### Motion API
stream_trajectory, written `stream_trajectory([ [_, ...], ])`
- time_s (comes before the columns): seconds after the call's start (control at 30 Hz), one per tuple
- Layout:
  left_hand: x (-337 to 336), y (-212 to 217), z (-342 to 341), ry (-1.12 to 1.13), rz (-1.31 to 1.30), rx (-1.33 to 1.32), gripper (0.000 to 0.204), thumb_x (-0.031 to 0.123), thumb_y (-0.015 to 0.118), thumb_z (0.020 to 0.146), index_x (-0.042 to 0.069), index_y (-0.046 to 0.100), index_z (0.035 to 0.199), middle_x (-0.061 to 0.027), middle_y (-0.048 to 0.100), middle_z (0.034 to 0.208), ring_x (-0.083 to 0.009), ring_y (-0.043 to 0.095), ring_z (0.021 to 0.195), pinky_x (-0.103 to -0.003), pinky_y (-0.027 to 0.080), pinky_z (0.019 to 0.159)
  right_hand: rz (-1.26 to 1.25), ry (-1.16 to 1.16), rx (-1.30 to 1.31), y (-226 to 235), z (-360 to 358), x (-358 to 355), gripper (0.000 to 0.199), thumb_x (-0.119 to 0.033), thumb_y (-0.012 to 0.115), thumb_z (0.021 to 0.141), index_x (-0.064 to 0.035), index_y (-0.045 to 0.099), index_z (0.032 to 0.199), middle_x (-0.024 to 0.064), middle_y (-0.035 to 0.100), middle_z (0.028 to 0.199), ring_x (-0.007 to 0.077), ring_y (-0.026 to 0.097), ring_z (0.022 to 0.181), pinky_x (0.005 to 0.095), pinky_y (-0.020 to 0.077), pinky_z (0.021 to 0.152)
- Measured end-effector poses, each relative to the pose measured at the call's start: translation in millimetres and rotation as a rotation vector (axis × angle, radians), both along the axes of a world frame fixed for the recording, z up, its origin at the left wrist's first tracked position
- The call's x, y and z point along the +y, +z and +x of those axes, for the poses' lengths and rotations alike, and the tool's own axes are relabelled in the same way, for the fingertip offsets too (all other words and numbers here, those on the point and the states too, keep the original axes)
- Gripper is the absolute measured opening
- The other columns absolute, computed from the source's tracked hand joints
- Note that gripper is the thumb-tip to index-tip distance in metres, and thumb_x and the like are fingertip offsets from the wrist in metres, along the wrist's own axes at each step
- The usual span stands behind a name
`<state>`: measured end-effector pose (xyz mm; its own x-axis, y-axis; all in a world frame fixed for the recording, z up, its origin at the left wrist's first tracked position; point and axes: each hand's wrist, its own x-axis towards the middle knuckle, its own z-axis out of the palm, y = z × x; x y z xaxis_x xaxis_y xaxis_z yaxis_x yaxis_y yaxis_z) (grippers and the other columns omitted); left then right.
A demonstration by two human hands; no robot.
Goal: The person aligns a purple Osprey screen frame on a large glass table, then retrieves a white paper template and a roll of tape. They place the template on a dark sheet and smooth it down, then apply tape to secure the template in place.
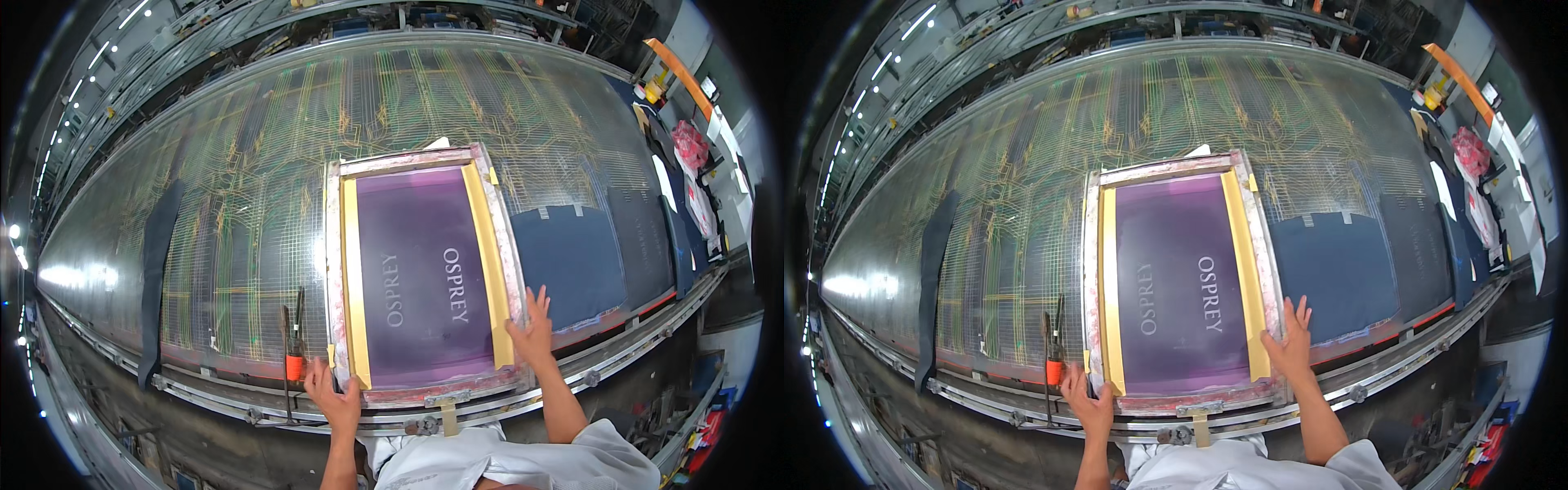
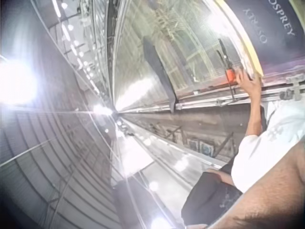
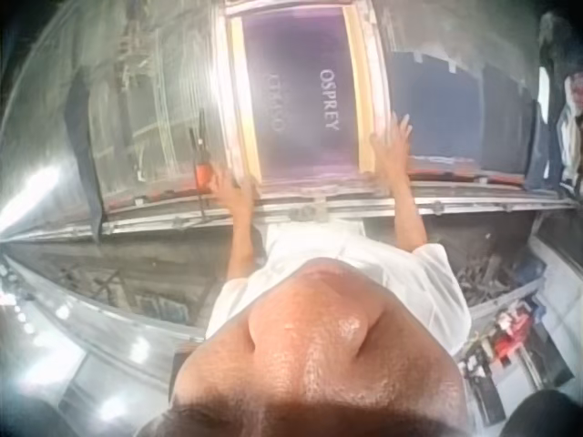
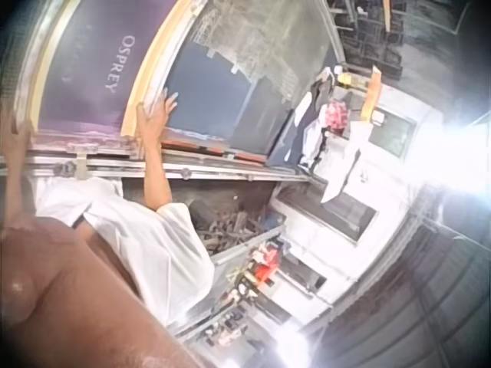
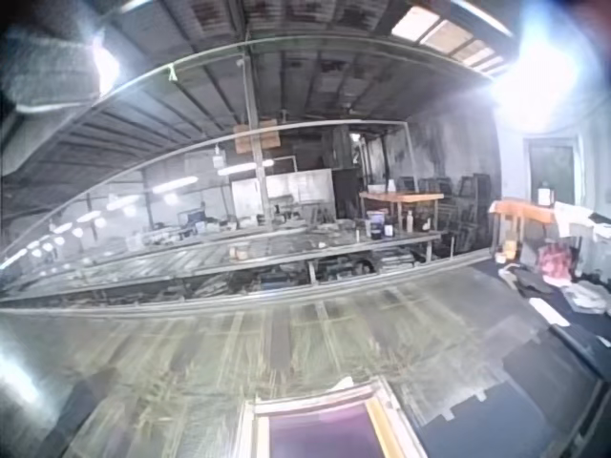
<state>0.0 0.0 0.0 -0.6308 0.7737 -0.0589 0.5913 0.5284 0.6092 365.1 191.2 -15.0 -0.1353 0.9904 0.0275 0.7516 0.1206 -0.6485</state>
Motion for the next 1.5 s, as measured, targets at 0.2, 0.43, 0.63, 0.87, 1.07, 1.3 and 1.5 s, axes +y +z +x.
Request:
stream_trajectory([
  [0.2, 39.6, 43.7, 76.2, -0.262, 0.139, -0.471, 0.062, 0.018, 0.077, 0.083, -0.003, 0.054, 0.137, -0.0246, 0.053, 0.141, -0.0351, 0.05, 0.133, -0.041, 0.045, 0.105, -0.073, -0.217, 0.252, 53.1, 105.9, 31.2, 0.073, -0.009, 0.073, 0.076, 0.006, 0.047, 0.143, 0.0221, 0.059, 0.138, 0.0251, 0.057, 0.126, 0.0362, 0.0437, 0.106],
  [0.43, 69.3, 13.1, 190.5, -0.748, 0.121, -1.112, 0.082, 0.03, 0.073, 0.09, -0.008, 0.033, 0.15, -0.0259, 0.033, 0.154, -0.0381, 0.036, 0.142, -0.037, 0.031, 0.116, 0.035, -0.199, 0.022, 80.7, 276.4, 28.8, 0.059, -0.004, 0.063, 0.079, 0.0095, 0.053, 0.136, 0.0146, 0.068, 0.12, 0.0184, 0.064, 0.106, 0.0303, 0.0485, 0.094],
  [0.63, 117.6, 11.4, 201.4, -1.101, -0.285, -1.15, 0.08, 0.028, 0.071, 0.094, 0.004, 0.028, 0.156, -0.0166, 0.038, 0.15, -0.0338, 0.047, 0.133, -0.041, 0.044, 0.11, -0.044, -0.337, -0.021, 43.9, 338.7, 32.8, 0.062, -0.003, 0.063, 0.078, 0.0092, 0.052, 0.138, 0.0167, 0.067, 0.123, 0.0198, 0.064, 0.107, 0.0311, 0.0486, 0.093],
  [0.87, 376.8, -6.3, 108.1, -0.814, 0.381, 0.018, 0.04, 0.024, 0.065, 0.095, 0.001, 0.06, 0.127, -0.0259, 0.058, 0.13, -0.0437, 0.054, 0.121, -0.049, 0.046, 0.103, -0.088, -0.456, -0.05, 14.1, 360.8, 47.3, 0.064, -0.007, 0.066, 0.084, 0.011, 0.046, 0.142, 0.0208, 0.06, 0.133, 0.0264, 0.061, 0.118, 0.0353, 0.0465, 0.101],
  [1.07, 542.8, -74.7, 79.9, -0.605, 0.339, 0.378, 0.058, 0.036, 0.063, 0.096, -0.006, 0.054, 0.134, -0.0308, 0.043, 0.147, -0.0441, 0.044, 0.132, -0.052, 0.035, 0.107, -0.157, -0.553, -0.194, 25.4, 326.7, 63.9, 0.056, -0.02, 0.069, 0.091, 0.0046, 0.052, 0.139, 0.0168, 0.062, 0.127, 0.0254, 0.061, 0.113, 0.0365, 0.0457, 0.099],
  [1.3, 548.0, -103.5, 63.8, -0.598, 0.481, 0.335, 0.058, 0.038, 0.059, 0.098, 0.001, 0.05, 0.142, -0.0267, 0.045, 0.147, -0.0404, 0.045, 0.131, -0.05, 0.033, 0.107, -0.145, -0.56, -0.367, -10.4, 355.0, 71.3, 0.053, -0.028, 0.065, 0.096, 0.0062, 0.055, 0.135, 0.0208, 0.063, 0.128, 0.0279, 0.058, 0.118, 0.0374, 0.0437, 0.101],
  [1.5, 344.9, -47.4, 127.3, -0.724, 0.325, -0.363, 0.025, 0.027, 0.06, 0.097, 0.005, 0.071, 0.103, -0.0166, 0.072, 0.101, -0.0348, 0.068, 0.093, -0.044, 0.052, 0.086, -0.218, -0.441, -0.16, -3.7, 344.6, 63.7, 0.044, -0.028, 0.063, 0.098, 0.0029, 0.06, 0.13, 0.0151, 0.067, 0.114, 0.0212, 0.06, 0.105, 0.0337, 0.0448, 0.094],
])
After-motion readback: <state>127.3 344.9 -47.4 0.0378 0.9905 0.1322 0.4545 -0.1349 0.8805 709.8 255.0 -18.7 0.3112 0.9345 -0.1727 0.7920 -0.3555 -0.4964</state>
